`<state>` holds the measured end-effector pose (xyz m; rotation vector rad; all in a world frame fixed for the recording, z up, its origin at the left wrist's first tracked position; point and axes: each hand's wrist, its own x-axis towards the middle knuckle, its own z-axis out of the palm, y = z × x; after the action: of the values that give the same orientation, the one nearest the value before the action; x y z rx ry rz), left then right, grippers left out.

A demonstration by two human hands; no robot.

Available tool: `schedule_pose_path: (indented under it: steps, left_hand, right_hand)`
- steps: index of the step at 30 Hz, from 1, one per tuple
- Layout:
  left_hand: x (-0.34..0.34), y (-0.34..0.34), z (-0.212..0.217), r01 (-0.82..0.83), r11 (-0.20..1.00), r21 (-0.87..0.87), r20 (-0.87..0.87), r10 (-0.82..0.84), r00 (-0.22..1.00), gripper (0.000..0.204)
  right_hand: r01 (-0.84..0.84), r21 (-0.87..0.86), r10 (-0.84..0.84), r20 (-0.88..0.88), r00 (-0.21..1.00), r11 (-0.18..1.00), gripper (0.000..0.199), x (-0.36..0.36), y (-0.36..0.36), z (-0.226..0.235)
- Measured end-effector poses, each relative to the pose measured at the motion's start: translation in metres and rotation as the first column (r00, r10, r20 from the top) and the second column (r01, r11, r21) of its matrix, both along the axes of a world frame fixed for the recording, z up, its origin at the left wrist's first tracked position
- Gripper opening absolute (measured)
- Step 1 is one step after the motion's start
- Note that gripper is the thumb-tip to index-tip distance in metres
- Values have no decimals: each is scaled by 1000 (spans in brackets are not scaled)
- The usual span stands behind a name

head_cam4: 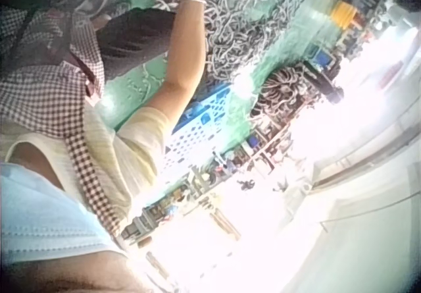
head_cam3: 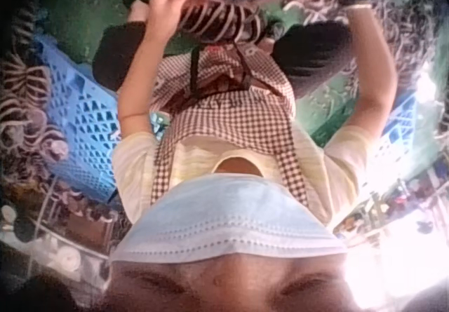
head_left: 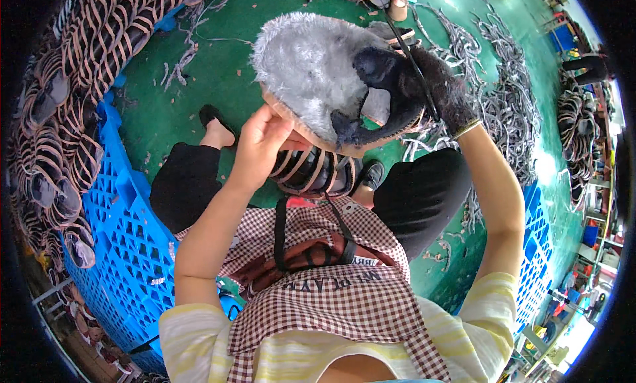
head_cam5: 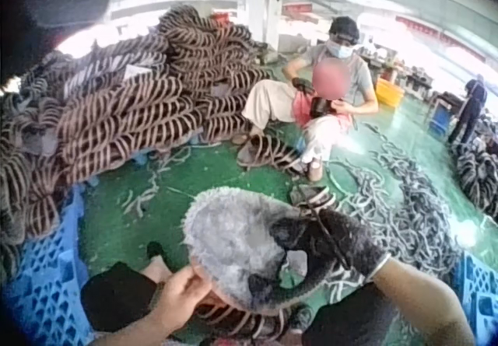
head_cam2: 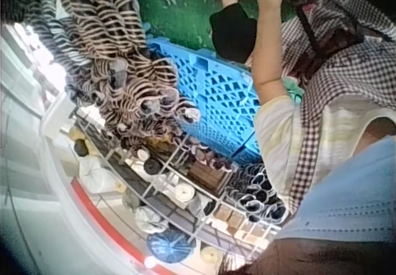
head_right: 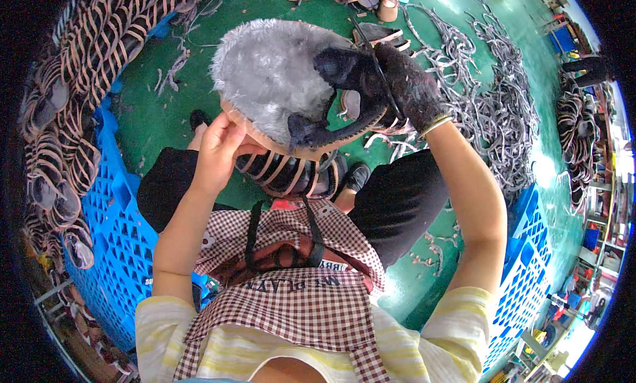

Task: Trimming excess material from shoe uppers using a specialized hand tool.

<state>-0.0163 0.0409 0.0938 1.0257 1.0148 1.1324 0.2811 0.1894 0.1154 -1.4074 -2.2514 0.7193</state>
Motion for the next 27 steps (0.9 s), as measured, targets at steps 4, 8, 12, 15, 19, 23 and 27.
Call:
schedule_pose_path:
  steps: [4,8,12,15,19,23,27]
  left_hand:
    - [-1,4,6,72,996,58,158,-80,984,32]
    - [4,12,10,54,966,252,524,-183,832,37]
    - [-3,7,10,-34,967,254,498,-101,862,35]
    - [-12,3,7,-20,967,254,463,-103,880,31]
    - [-17,-5,12,-78,993,85,262,53,964,28]
    - [10,-12,31,-101,968,230,106,78,991,14]
    - [12,-13,41,-67,959,276,96,41,994,16]
  right_hand:
    - [-5,-19,7,103,995,1000,53,-2,-10,1]
    - [70,240,-68,-13,998,968,47,-21,-42,7]
    - [-4,392,41,-86,995,920,44,-20,-70,11]
    - [-223,443,226,47,973,868,51,-24,-104,33]
    - [-323,485,270,178,946,812,57,-32,-109,45]
    - [-392,471,365,151,919,791,60,-50,-110,60]
    - [-365,336,347,113,931,869,57,-52,-118,52]
